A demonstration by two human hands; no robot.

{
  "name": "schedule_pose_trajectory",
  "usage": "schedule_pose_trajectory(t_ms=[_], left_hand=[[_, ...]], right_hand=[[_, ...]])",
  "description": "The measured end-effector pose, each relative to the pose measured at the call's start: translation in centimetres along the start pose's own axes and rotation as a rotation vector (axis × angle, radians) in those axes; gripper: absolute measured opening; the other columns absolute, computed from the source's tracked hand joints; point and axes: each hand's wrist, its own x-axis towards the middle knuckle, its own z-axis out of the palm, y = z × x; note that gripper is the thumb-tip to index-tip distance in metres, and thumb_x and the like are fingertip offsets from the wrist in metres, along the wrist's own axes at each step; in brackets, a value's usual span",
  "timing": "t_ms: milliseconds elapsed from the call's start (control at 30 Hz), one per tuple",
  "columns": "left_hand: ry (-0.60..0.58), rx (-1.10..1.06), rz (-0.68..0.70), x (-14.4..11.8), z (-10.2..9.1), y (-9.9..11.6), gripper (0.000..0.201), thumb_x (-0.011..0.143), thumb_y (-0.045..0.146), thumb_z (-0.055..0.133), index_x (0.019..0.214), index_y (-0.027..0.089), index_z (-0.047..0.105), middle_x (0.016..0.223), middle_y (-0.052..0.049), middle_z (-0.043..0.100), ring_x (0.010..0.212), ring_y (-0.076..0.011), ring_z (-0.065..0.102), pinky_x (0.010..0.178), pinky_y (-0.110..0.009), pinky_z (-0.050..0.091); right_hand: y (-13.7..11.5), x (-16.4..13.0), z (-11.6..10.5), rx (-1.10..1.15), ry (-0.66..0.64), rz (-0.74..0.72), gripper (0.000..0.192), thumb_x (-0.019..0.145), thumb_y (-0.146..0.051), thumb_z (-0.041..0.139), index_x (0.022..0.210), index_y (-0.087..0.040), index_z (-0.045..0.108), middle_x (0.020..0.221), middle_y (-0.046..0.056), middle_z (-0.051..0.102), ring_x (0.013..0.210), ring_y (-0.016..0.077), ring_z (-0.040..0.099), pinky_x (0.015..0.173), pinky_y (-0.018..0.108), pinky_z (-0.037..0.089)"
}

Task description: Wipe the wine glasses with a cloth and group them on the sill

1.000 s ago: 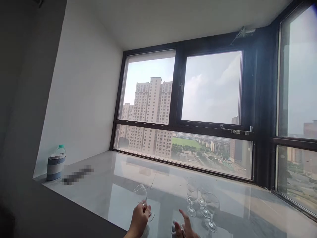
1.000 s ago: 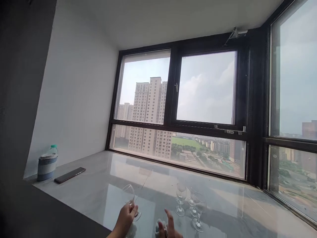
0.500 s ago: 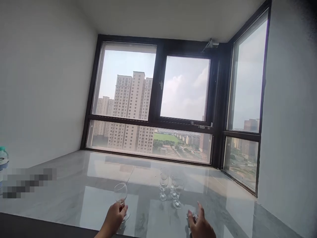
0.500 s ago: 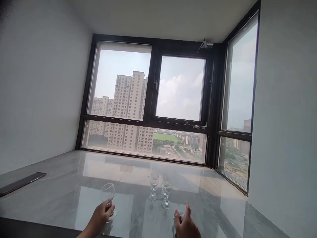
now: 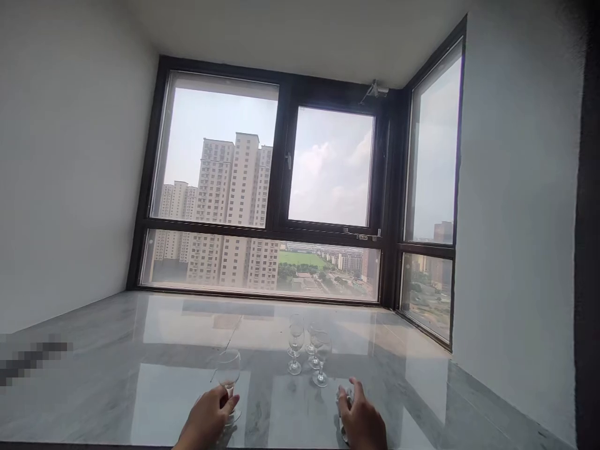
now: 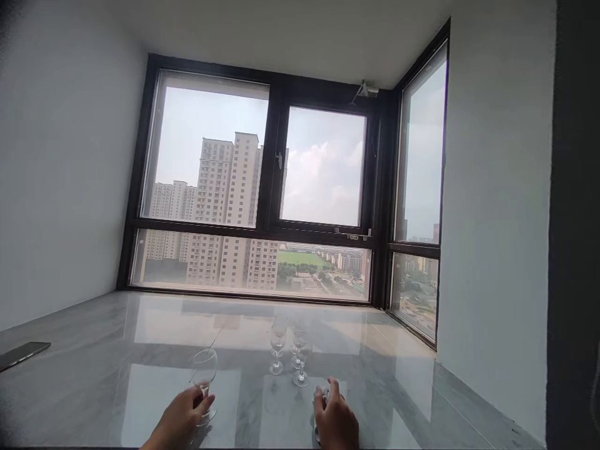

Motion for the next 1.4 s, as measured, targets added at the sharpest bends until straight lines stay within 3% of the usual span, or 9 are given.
schedule_pose_trajectory(t_ms=[100, 233, 567, 700, 833, 1067, 1400], left_hand=[[-0.061, 0.025, 0.156, 0.7, 1.1, -0.6, 0.019, 0.085, 0.035, 0.049, 0.080, 0.021, 0.061, 0.071, 0.002, 0.065, 0.069, -0.0150, 0.057, 0.065, -0.022, 0.034], [-0.102, 0.037, 0.220, 2.0, 2.3, 0.6, 0.013, 0.082, 0.030, 0.052, 0.076, 0.020, 0.059, 0.067, 0.002, 0.065, 0.064, -0.0136, 0.055, 0.061, -0.022, 0.031], [-0.173, 0.007, 0.294, 4.8, 7.9, 10.7, 0.020, 0.076, 0.037, 0.065, 0.067, 0.019, 0.066, 0.070, -0.003, 0.069, 0.066, -0.0159, 0.058, 0.061, -0.025, 0.028], [-0.155, -0.021, 0.296, 5.9, 9.6, 13.3, 0.022, 0.077, 0.037, 0.066, 0.067, 0.017, 0.067, 0.069, -0.004, 0.068, 0.067, -0.0174, 0.059, 0.065, -0.026, 0.031], [-0.131, -0.049, 0.302, 6.4, 10.4, 13.8, 0.020, 0.079, 0.037, 0.064, 0.072, 0.018, 0.068, 0.075, -0.004, 0.069, 0.076, -0.0198, 0.061, 0.075, -0.029, 0.034], [-0.029, 0.047, 0.311, 5.8, 10.4, 13.6, 0.019, 0.079, 0.040, 0.064, 0.082, 0.022, 0.071, 0.103, -0.004, 0.064, 0.105, -0.0223, 0.053, 0.090, -0.033, 0.032], [-0.023, 0.082, 0.265, 5.6, 10.4, 13.5, 0.030, 0.084, 0.047, 0.057, 0.097, 0.024, 0.070, 0.117, -0.006, 0.061, 0.114, -0.0250, 0.049, 0.098, -0.037, 0.031]], right_hand=[[-0.1, 0.0, 0.0, 0.012, -0.004, -0.006, 0.042, 0.095, -0.041, 0.032, 0.123, -0.017, 0.052, 0.101, 0.011, 0.071, 0.093, 0.0247, 0.068, 0.072, 0.031, 0.045], [-0.2, 0.1, 0.0, 0.023, 0.010, -0.014, 0.038, 0.095, -0.039, 0.034, 0.120, -0.018, 0.053, 0.100, 0.009, 0.071, 0.090, 0.0228, 0.068, 0.072, 0.029, 0.044], [0.1, 0.0, 0.1, -0.005, 0.003, -0.023, 0.033, 0.095, -0.038, 0.034, 0.113, -0.021, 0.055, 0.101, 0.008, 0.071, 0.088, 0.0211, 0.067, 0.070, 0.028, 0.042], [-0.2, -0.2, -0.3, -0.015, 0.006, -0.015, 0.034, 0.096, -0.040, 0.032, 0.113, -0.022, 0.055, 0.101, 0.007, 0.071, 0.087, 0.0207, 0.067, 0.068, 0.027, 0.041], [-0.6, -0.5, -0.9, -0.030, -0.001, 0.001, 0.035, 0.096, -0.041, 0.031, 0.111, -0.023, 0.056, 0.096, 0.006, 0.071, 0.084, 0.0211, 0.067, 0.066, 0.027, 0.040], [-0.5, -0.6, -0.9, -0.062, 0.024, -0.015, 0.033, 0.096, -0.041, 0.031, 0.110, -0.023, 0.055, 0.093, 0.006, 0.072, 0.082, 0.0204, 0.067, 0.065, 0.026, 0.039], [-0.4, -0.4, -0.5, -0.064, 0.041, -0.032, 0.031, 0.096, -0.042, 0.032, 0.106, -0.024, 0.055, 0.089, 0.004, 0.072, 0.080, 0.0203, 0.067, 0.063, 0.026, 0.036]])
